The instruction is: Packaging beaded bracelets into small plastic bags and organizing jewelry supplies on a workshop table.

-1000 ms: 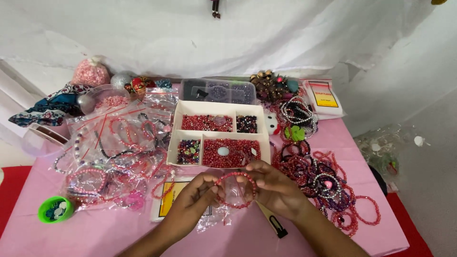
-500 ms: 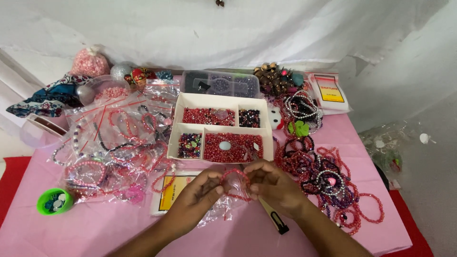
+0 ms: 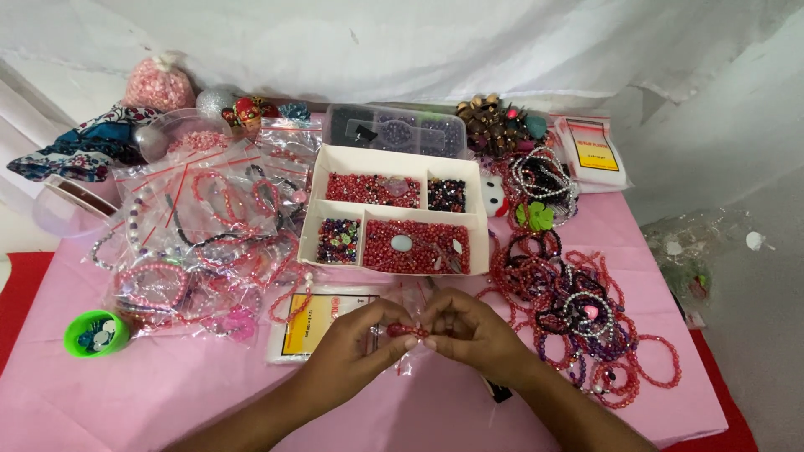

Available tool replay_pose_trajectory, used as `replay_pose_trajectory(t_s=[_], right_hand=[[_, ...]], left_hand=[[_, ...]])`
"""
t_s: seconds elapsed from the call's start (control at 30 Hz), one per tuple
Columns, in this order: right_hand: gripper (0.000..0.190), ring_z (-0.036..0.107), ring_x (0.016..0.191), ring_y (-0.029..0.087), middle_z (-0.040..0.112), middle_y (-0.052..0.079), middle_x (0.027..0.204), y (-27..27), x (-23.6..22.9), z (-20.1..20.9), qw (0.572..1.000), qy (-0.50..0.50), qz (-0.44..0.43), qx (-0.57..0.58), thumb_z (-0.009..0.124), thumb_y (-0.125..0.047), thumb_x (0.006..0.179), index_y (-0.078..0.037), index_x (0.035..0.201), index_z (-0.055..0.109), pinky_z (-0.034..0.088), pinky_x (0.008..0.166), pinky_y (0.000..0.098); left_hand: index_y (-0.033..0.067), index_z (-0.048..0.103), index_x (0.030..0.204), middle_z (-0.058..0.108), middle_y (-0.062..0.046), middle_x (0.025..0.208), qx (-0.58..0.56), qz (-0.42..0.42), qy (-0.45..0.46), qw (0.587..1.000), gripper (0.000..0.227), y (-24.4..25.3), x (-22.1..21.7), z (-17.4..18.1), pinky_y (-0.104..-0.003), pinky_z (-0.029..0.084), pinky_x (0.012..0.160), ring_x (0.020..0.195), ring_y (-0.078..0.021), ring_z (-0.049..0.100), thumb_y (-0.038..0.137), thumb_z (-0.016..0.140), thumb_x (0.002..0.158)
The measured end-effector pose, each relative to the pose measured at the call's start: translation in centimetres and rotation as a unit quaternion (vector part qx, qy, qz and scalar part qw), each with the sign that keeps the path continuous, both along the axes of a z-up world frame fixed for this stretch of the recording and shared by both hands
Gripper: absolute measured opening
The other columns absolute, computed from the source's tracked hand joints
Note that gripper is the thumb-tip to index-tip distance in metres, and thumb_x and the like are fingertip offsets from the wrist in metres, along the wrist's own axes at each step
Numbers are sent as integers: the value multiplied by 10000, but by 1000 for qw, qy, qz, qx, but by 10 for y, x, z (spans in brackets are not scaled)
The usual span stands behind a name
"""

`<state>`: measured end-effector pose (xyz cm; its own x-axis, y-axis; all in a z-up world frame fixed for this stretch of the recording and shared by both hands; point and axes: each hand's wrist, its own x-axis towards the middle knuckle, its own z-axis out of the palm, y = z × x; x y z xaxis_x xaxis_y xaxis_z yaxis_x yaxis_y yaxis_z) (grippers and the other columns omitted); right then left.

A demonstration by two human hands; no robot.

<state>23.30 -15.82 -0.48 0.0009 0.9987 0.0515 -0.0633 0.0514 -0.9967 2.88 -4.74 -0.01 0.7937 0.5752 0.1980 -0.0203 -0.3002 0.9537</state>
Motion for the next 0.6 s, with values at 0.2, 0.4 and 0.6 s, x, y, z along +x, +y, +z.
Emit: replay_pose_trajectory(t_s=[0.2, 0.4, 0.6], right_hand=[[157, 628, 905, 130, 642, 35, 1007, 2, 1, -2, 1000, 8, -10, 0, 744, -58, 920, -101, 1031, 641, 512, 805, 275], [141, 656, 898, 102, 659, 14, 955, 5, 1, -7, 999, 14, -15, -37, 747, -73, 921, -107, 998, 634, 488, 810, 241], [201, 657, 883, 117, 680, 19, 944, 6, 1, -11, 997, -3, -43, -61, 790, -131, 889, -98, 1052, 678, 519, 810, 252]], left_hand=[[129, 703, 1032, 740, 16, 977, 11, 3, 11, 1000, 177, 0, 0, 0, -258, 493, 717, 829, -110, 653, 287, 694, 951], [120, 741, 1003, 774, -3, 961, 29, 12, -18, 999, 197, 4, 2, -6, -268, 536, 784, 873, -133, 720, 302, 685, 952], [92, 765, 1006, 782, -16, 950, -13, 40, -32, 999, 161, 4, 3, -15, -238, 539, 802, 868, -101, 717, 223, 735, 918]])
